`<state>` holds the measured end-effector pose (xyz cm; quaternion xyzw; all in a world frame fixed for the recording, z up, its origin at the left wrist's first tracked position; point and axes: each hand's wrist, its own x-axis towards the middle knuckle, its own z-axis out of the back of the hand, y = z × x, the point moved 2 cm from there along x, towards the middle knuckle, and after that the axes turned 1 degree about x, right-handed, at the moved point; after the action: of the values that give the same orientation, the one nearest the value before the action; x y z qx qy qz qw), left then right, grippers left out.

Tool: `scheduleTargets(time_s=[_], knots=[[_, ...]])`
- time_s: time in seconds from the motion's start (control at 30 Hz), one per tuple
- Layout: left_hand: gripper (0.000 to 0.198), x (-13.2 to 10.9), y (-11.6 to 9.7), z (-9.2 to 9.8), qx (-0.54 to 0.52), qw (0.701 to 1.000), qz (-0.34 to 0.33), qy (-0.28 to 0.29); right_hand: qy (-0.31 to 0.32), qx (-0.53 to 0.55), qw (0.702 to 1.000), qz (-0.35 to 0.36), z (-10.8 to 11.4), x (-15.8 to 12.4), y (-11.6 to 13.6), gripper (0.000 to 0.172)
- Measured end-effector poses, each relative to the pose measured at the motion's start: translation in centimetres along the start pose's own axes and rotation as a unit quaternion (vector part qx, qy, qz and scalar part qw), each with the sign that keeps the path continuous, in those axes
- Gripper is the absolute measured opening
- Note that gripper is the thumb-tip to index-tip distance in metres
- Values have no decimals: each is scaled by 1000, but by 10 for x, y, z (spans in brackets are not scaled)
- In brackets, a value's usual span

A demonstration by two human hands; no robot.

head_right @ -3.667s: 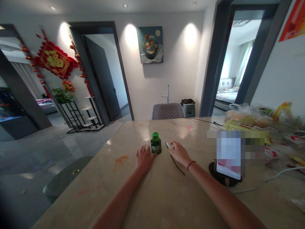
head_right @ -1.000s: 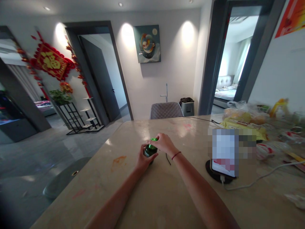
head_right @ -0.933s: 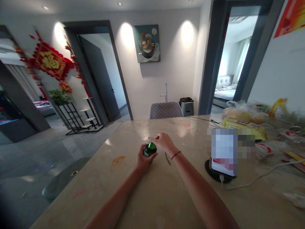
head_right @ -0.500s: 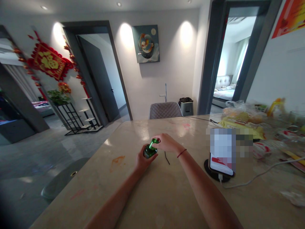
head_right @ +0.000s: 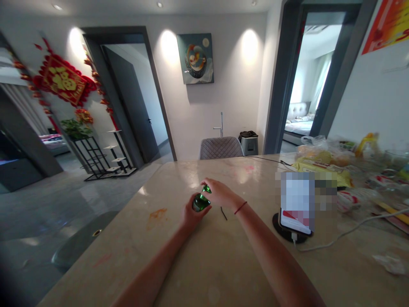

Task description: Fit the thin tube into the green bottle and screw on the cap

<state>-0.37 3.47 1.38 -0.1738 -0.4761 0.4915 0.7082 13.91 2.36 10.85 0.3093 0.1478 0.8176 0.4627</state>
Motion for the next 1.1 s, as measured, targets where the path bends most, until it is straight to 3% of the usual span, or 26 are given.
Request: scheduleTargets(time_s=[0.1,0.27,0.4,0.5,0.6,0.7,0.77,0.87,1.0,1.1], knots=[[58,0,-1,1,0,1000,0,0,19,50,999,12,0,0,-3,40],[56,-1,-4,0,-4,1000,1,15,13,-60,993,-98,2,0,-12,32],[55,-1,-5,1,-15,1000,2,4,26,-29,998,-41,6,-3,-10,25],[56,-1,-3,0,-7,1000,7,-2,35,14,999,4,5,-5,-7,36],[58,-1,-3,0,5,1000,6,0,16,13,999,-30,0,-3,-7,46],[59,-2,-4,0,9,1000,-1,12,-4,-27,996,-79,-4,1,-9,35],[58,-2,-5,1,12,1000,-2,20,-1,-28,998,-64,-4,1,-8,30],[58,-2,-6,2,19,1000,3,18,-2,14,1000,-21,-2,-1,-7,41],[57,-2,-7,2,15,1000,-1,15,-21,2,997,-79,-1,-1,-11,36],[57,-2,-6,1,5,1000,5,8,-13,8,998,-54,-2,0,-12,35]])
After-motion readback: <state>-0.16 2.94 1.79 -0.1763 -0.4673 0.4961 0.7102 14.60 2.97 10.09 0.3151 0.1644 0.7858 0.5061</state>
